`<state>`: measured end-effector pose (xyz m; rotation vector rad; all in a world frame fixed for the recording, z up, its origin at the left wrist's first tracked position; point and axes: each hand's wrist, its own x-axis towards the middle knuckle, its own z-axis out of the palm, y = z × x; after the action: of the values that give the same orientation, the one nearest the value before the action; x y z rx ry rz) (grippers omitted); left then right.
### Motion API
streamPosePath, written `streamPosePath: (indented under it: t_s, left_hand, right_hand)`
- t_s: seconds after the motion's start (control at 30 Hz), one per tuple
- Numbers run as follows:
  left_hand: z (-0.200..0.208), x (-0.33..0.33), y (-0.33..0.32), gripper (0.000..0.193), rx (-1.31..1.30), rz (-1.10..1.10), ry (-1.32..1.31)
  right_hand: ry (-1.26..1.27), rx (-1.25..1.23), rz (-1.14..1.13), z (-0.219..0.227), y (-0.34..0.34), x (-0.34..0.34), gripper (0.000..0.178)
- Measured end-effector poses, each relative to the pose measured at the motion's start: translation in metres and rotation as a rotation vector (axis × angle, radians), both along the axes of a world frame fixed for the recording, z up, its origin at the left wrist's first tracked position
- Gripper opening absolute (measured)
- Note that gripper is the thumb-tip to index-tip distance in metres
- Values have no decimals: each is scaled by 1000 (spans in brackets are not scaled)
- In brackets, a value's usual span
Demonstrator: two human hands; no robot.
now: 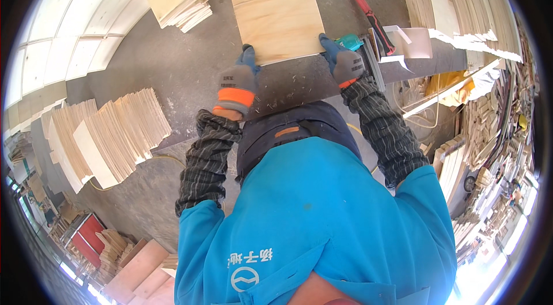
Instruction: Assembling a wooden box using a nail gun and a hammer.
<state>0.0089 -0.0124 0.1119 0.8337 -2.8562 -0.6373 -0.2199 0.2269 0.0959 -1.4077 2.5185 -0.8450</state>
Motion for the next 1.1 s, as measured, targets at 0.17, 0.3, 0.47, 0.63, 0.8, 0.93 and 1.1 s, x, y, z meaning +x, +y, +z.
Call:
streamPosePath:
  t_s: [0.17,0.3,0.47,0.63,0.8,0.93,1.1]
  left_hand:
    - [41,-4,-4,59,-128,-34,-30]
    - [45,-46,17,60,-166,-176,153]
    - [12,-80,32,49,-155,-343,212]
    - [-9,-79,32,40,-118,-316,340]
    - [-7,-78,33,37,-101,-286,349]
    - [-3,-81,34,36,-110,-287,361]
    - [-4,-80,34,37,-103,-281,353]
  right_hand:
    - [-24,81,-6,-4,5,-6,46]
    - [-92,232,-32,14,-2,-2,47]
    - [-72,4,27,4,3,-7,48]
    - [-122,189,1,20,6,-5,47]
    - [-54,191,-306,-6,62,-12,70]
    - [-2,529,-426,-49,86,-2,100]
    - [-211,509,-419,-46,79,-14,100]
